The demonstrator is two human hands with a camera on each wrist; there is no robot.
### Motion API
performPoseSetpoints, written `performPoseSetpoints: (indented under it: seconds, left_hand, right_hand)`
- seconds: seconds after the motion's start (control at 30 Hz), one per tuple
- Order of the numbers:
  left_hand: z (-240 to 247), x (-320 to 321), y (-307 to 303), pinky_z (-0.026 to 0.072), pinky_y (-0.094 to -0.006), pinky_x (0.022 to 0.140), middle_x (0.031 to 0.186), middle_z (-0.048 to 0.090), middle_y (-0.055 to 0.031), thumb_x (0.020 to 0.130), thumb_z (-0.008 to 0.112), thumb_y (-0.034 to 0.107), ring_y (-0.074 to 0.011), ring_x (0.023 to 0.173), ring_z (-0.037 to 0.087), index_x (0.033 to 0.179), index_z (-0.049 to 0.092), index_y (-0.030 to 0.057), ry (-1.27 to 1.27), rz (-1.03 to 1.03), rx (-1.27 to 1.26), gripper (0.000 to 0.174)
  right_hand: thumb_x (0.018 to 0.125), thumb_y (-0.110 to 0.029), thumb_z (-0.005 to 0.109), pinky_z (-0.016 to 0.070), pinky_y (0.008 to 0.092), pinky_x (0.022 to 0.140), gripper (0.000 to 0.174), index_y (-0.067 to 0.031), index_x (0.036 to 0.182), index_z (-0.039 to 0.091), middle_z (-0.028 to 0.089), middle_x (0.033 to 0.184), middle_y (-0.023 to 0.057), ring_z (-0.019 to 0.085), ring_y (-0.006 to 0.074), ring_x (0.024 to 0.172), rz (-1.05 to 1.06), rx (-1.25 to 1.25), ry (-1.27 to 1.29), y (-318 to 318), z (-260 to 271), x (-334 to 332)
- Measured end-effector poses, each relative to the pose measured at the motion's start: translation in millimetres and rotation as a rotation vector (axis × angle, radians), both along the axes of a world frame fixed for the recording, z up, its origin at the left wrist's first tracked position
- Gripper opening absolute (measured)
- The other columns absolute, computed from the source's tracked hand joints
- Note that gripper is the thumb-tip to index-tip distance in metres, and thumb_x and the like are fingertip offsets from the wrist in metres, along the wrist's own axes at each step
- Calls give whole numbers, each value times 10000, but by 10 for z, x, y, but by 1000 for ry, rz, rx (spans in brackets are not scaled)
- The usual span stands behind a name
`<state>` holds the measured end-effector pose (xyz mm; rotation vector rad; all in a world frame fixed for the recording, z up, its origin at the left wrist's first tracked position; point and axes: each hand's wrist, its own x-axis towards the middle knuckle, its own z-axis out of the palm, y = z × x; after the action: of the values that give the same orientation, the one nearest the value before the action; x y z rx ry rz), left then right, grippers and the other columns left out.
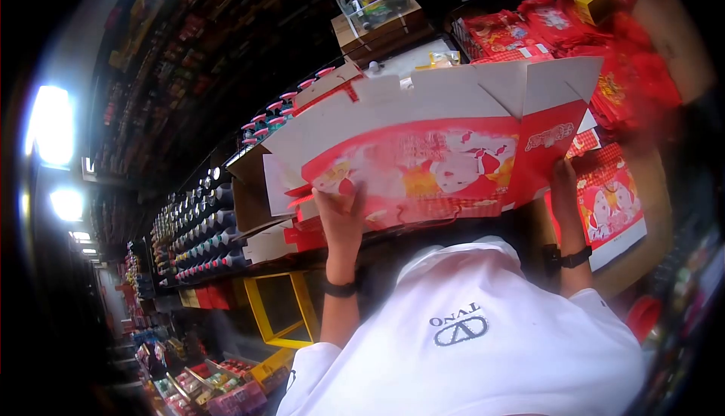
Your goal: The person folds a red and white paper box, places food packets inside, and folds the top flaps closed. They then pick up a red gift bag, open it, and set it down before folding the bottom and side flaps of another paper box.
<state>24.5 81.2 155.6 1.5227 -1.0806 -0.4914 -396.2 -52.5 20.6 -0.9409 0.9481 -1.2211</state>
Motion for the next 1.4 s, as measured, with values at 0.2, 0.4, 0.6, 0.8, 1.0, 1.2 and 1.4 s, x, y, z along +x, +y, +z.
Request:
performPoseSetpoints:
  seconds: [0.2, 0.4, 0.6, 0.8, 1.0, 1.2, 1.4]
  left_hand:
    - [-84, -357, -87, 535, -366, 873, 1109, 643, -224, 1009, 655, 29, -278, 993, 663, 1329, 480, -32, -163, -130, 161, 370]
    - [-4, 267, 131, 540, -365, 926, 1256, 639, -76, 1142, 462, 388, -222, 1098, 639, 1470, 466, -2, 570, -379, 30, 510]
    - [308, -35, 265, 518, -458, 1103, 1453, 593, -106, 885, 572, 822, -270, 1315, 602, 1502, 450, 70, 615, -293, 184, 981]
    - [223, -323, 169, 462, -441, 1139, 1470, 569, -107, 884, 436, 891, -282, 1323, 566, 1565, 402, 92, 904, -249, 194, 1050]
    - [33, -392, 169, 471, -445, 1124, 1440, 584, -107, 882, 417, 905, -277, 1298, 572, 1530, 438, 86, 913, -264, 227, 1045]
    - [-5, -163, 218, 468, -440, 1125, 1430, 590, -106, 924, 396, 868, -269, 1297, 573, 1508, 456, 74, 844, -244, 245, 987]
    - [-65, -82, 287, 465, -434, 1127, 1421, 595, -105, 967, 374, 830, -261, 1296, 574, 1486, 475, 63, 799, -232, 273, 932]
  right_hand:
    - [1107, -383, 574, 483, 350, 1068, 452, -11, 1364, 599, 676, 1325, 70, 631, 169, 1205, -2, 22, -103, 53, 223, 327]
    - [1110, -371, 558, 464, 374, 1109, 482, -17, 1437, 555, 654, 1386, 80, 610, 189, 1266, -101, 85, -380, -142, 98, 130]
    - [1115, -383, 515, 455, 384, 1122, 509, -33, 1485, 511, 625, 1424, 75, 584, 198, 1303, 140, 116, -484, -115, 333, 160]
    - [1118, -363, 487, 507, 366, 1017, 428, -38, 1386, 559, 666, 1247, 76, 638, 194, 1132, 262, 55, -535, -34, 273, 257]
    - [1126, -350, 468, 519, 343, 947, 392, -32, 1324, 583, 666, 1178, 78, 638, 181, 1053, 99, 126, -89, -114, -225, 529]
    - [1135, -337, 448, 531, 320, 878, 371, -27, 1262, 608, 667, 1108, 80, 637, 167, 974, -20, 130, 7, -238, -474, 392]
    - [1156, -456, 373, 523, 319, 878, 515, 0, 1246, 596, 655, 1134, 98, 617, 153, 1030, -315, -10, 165, -272, -147, 286]
